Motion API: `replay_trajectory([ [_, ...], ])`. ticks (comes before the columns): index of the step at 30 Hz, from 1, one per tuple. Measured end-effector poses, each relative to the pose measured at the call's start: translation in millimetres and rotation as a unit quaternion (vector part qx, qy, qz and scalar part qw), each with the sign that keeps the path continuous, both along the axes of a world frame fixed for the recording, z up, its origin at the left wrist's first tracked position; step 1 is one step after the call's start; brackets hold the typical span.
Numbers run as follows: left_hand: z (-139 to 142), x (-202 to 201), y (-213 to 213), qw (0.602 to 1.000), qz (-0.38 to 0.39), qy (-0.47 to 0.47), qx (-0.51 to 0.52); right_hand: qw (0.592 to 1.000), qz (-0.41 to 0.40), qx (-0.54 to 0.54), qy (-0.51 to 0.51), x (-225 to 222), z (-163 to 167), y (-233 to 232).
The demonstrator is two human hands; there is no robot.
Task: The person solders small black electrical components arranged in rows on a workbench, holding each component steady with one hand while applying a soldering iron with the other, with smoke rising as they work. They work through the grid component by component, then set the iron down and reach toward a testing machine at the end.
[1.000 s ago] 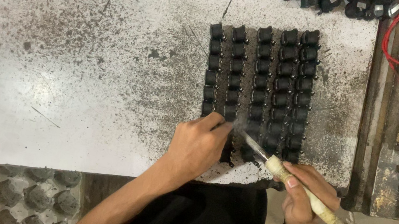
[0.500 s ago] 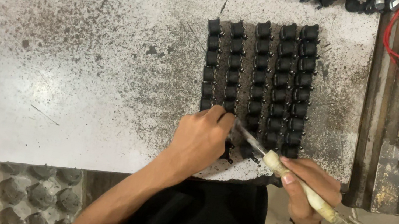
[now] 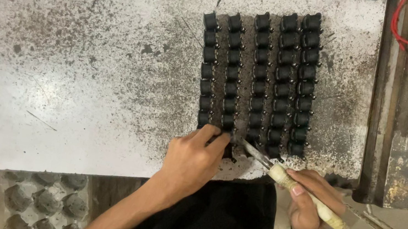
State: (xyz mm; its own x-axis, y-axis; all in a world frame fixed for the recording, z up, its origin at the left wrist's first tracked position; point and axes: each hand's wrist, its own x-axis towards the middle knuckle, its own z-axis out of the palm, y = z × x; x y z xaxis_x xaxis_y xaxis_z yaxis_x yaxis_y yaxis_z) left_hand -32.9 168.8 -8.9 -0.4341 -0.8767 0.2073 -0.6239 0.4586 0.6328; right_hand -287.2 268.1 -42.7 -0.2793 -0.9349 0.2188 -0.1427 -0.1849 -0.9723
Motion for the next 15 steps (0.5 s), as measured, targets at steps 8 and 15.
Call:
replay_trajectory([
  [8,3.6,2.2,1.4,0.999,-0.014,0.033,0.001,0.999,0.007,0.021,-0.044,6.6,7.3,0.2],
  [15,-3.7,4.8,-1.9,0.998,-0.013,0.059,0.023,0.996,0.014,-0.048,0.072,-1.7,3.4,2.3],
])
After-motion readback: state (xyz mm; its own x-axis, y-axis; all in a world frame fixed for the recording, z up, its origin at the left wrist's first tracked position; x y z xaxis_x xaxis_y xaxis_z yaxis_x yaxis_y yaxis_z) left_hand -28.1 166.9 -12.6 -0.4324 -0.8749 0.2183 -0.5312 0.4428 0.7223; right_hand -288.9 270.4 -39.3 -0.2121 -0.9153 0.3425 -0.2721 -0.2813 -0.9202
